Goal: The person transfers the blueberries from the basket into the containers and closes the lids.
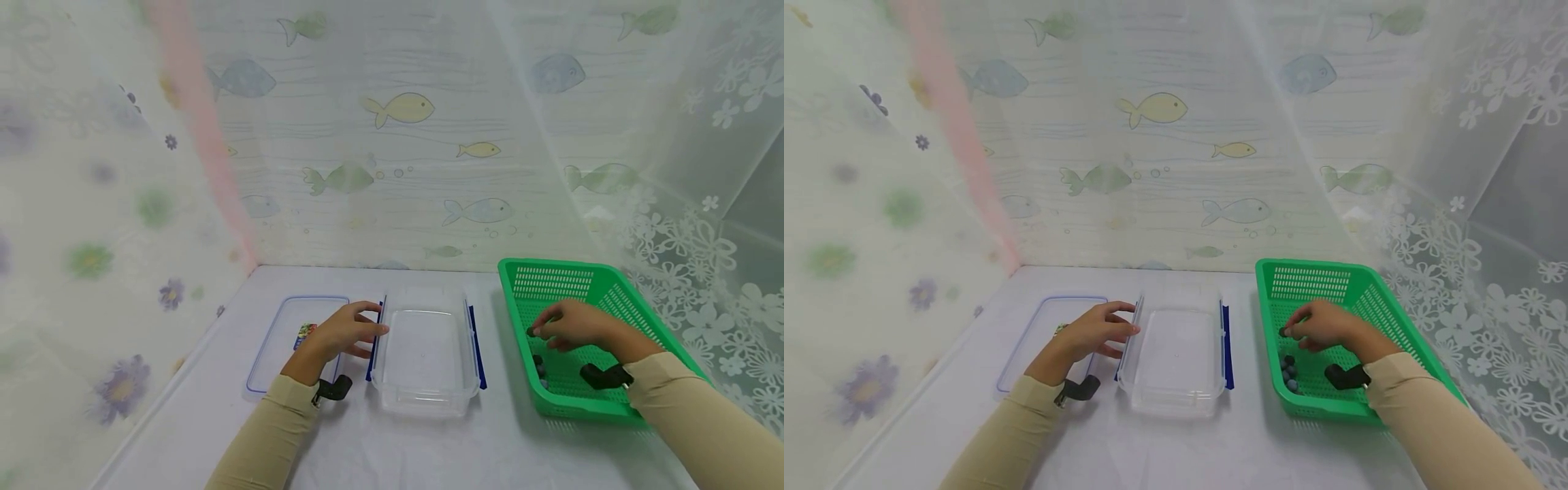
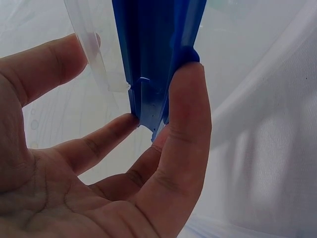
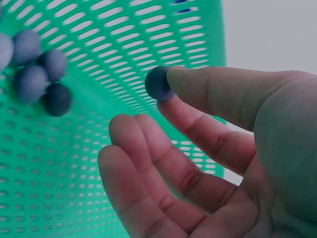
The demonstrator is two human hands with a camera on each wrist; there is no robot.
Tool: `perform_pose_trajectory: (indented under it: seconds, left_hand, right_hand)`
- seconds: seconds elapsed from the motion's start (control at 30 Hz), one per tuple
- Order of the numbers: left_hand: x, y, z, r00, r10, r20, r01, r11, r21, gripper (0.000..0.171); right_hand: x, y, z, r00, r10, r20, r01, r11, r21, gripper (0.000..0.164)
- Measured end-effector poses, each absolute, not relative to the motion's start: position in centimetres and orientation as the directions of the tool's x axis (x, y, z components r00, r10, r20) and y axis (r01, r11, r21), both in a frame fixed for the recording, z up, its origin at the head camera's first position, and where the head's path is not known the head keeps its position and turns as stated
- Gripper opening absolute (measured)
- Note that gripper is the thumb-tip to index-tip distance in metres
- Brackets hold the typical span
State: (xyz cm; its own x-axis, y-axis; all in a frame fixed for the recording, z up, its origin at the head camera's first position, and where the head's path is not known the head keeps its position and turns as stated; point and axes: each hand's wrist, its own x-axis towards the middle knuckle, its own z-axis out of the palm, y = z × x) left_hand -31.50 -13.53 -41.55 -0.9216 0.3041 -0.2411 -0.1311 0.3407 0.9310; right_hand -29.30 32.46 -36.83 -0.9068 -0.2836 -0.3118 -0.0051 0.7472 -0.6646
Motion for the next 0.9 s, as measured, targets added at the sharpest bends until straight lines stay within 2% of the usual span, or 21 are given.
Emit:
perform_pose_trajectory:
  seconds: [0.5,0.9]
  left_hand:
    - [-31.5,-13.6,-41.5,-0.919,0.309,-0.245,-0.14,0.326,0.935,0.072]
    - [-31.3,-13.3,-41.3,-0.922,0.299,-0.244,-0.144,0.319,0.937,0.071]
  right_hand:
    - [-28.8,32.3,-34.6,-0.931,-0.262,-0.253,0.027,0.643,-0.765,0.045]
    - [-27.4,32.5,-33.3,-0.967,-0.23,-0.105,-0.049,0.577,-0.815,0.058]
